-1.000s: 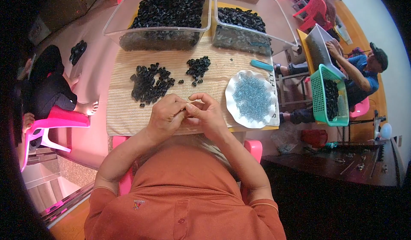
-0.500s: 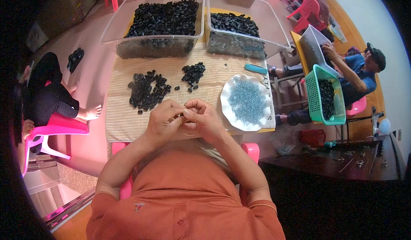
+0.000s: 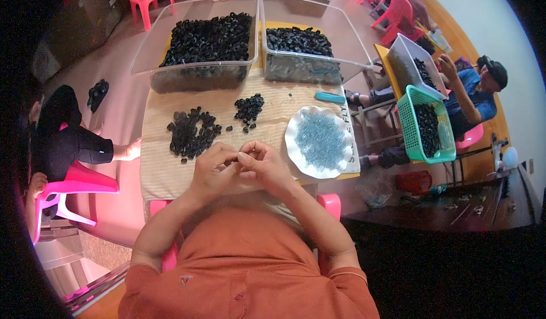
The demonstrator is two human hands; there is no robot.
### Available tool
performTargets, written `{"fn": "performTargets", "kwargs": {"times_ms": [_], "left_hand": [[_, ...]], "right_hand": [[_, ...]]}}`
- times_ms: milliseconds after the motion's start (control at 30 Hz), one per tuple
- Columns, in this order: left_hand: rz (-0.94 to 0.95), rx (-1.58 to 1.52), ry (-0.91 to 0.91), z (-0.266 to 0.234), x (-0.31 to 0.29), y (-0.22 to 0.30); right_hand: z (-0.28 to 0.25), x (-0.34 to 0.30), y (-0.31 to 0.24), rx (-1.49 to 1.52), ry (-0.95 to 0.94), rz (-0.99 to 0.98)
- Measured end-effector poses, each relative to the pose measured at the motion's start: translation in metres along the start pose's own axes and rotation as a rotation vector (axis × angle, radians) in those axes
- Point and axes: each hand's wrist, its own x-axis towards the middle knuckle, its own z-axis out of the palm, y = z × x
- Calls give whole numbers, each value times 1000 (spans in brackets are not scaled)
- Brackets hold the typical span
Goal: Assembling small plastic components by manually inserting tiny beads into them.
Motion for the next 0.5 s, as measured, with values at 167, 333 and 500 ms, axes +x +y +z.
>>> {"fn": "performTargets", "kwargs": {"times_ms": [167,333,500], "left_hand": [[-41,-53,7,-1,5,10],[-76,-58,9,0,10,17],[-94,-43,3,-5,19,24]], "right_hand": [[-2,-2,-4,-58,29,-13],[-7,-7,-15,-200,76,-15],[-15,-16,-23,-281,152,-19]]}}
